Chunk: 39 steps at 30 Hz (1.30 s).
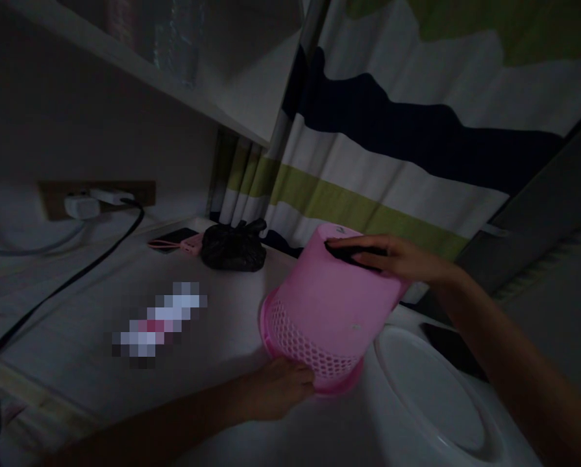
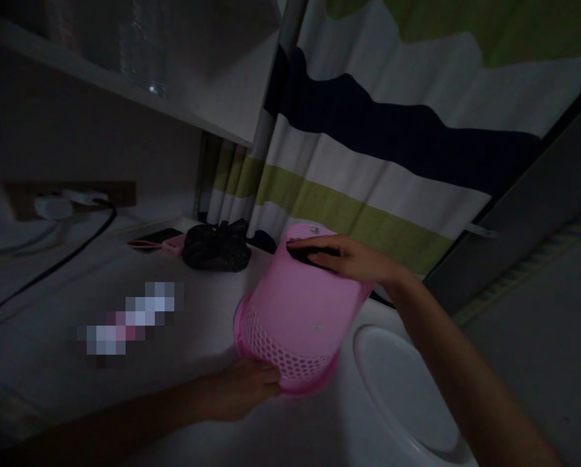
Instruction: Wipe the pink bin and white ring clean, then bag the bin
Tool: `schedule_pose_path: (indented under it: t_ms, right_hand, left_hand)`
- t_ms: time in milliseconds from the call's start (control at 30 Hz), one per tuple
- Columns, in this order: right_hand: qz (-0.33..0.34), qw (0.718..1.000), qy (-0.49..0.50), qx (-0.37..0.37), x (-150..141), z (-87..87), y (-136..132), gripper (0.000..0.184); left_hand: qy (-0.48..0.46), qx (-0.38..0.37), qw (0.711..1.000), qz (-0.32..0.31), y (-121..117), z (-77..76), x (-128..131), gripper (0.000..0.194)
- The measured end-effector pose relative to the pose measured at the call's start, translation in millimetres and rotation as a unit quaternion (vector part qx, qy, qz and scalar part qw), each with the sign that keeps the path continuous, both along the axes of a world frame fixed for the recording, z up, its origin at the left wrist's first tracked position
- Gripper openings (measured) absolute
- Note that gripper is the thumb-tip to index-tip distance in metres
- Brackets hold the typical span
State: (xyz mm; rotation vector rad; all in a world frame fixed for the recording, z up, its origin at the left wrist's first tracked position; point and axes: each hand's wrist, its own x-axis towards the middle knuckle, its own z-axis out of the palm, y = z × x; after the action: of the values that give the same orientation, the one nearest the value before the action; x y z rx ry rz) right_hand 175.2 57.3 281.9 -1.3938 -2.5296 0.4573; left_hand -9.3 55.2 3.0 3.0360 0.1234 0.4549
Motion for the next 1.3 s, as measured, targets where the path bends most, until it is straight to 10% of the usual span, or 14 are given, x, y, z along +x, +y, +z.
schedule_pose_path:
  t_ms: [267,467,767,1033,1300]
  right_hand:
    - [-0.14,0.99,-0.006,0.025,86.8,-5.7,-44.6,0.039]
    - [-0.177,0.98,-0.018,0.087,109.0,-15.6,18.7,0.038]
    - [-0.129,0.984,-0.051,0.109,57.4,-7.1,103.6,0.027]
    - [0.0,0.997,-0.041,0.067,5.3,-0.1,39.8,0.04]
    - [-0.071,0.994,0.007,0.083,41.9,-12.1,-21.6,0.042]
  left_hand:
    - [-0.004,-0.005,1.0,-0.005,1.6,-2.9,1.5,0.02]
    - [0.005,-0.014,1.0,-0.012,3.0,1.7,2.1,0.023]
    - [0.023,-0.028,0.999,-0.027,10.4,3.5,2.8,0.028]
    - [0.023,-0.019,0.999,-0.02,8.1,5.8,5.4,0.034]
    - [0.022,0.009,1.0,-0.003,12.4,3.8,13.6,0.032]
